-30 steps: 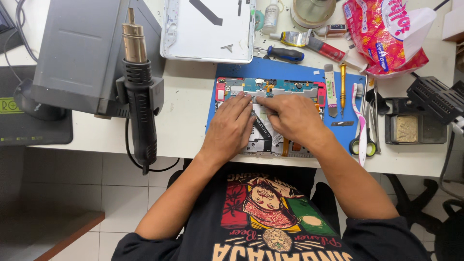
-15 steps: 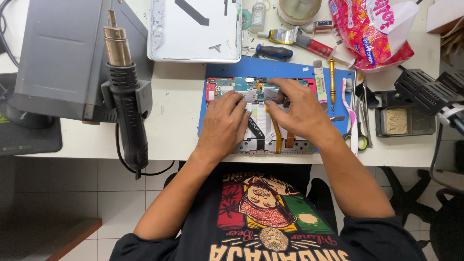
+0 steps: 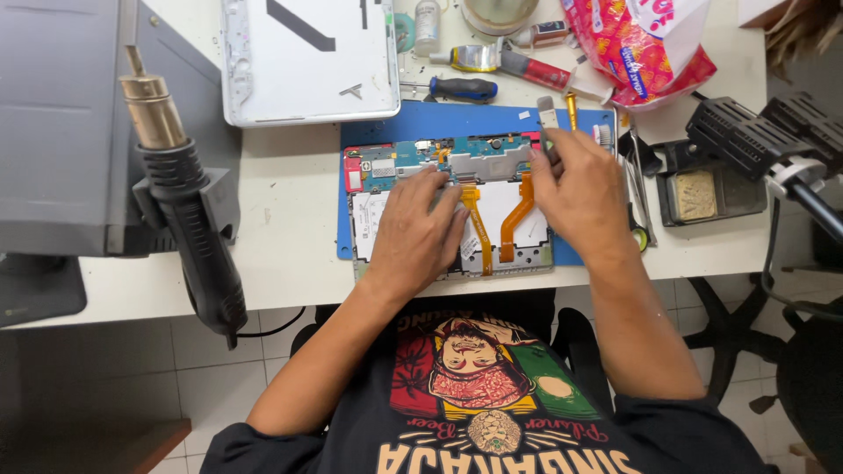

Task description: The person works on a disassembled laptop motherboard, using tweezers and a small brush to manipulate ribbon cables and small components. They repeatedly lift, position, and clean parts of the board while seated at a cluttered workbench.

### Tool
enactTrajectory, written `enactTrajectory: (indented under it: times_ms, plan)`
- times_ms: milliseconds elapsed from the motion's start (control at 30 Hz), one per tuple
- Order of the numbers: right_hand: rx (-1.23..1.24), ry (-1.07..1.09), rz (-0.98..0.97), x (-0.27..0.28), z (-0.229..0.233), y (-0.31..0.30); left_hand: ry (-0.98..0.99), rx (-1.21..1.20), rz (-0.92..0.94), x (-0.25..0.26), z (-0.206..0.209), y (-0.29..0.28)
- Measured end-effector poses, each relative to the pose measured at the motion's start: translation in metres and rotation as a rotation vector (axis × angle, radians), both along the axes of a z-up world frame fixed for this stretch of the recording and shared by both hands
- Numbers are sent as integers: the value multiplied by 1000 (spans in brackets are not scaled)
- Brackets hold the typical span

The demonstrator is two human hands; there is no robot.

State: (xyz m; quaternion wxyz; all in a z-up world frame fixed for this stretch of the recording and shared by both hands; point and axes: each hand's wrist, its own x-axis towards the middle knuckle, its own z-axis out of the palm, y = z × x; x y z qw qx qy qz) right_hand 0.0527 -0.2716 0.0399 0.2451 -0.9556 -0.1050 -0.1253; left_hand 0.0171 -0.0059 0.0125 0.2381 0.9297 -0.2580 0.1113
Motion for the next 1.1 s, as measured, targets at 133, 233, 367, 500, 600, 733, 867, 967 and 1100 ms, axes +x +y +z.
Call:
enactTrajectory:
  times_ms: [133,233,367,500,600,733,867,967,1100]
  plan:
    - [-17,31,-41,-5,5,4,-40,-43,15,4,-10,-2]
    - [-65,21,-66,-4,8,-4,-54,-44,-1,3,-10,0]
    - [-73,23,-97,-3,1,-19,3,-45,4,2,-2,1]
    - [-50,44,-87,-8,4,-15,-22,-26,28,6,-3,-2]
    - [-36,50,-87,-8,7,-14,-38,-25,29,11,-2,-2]
    - [-26,67,-72,-6,3,-18,-62,-11,24,13,-2,-2]
    - [-59,89,-74,-7,0,-19,-83,-17,18,14,-7,-4]
    - [-61,110,-72,-6,-1,-19,-84,-14,18,14,-3,-5]
    - [-40,178,-66,6,-10,-22,-76,-8,20,14,3,-5]
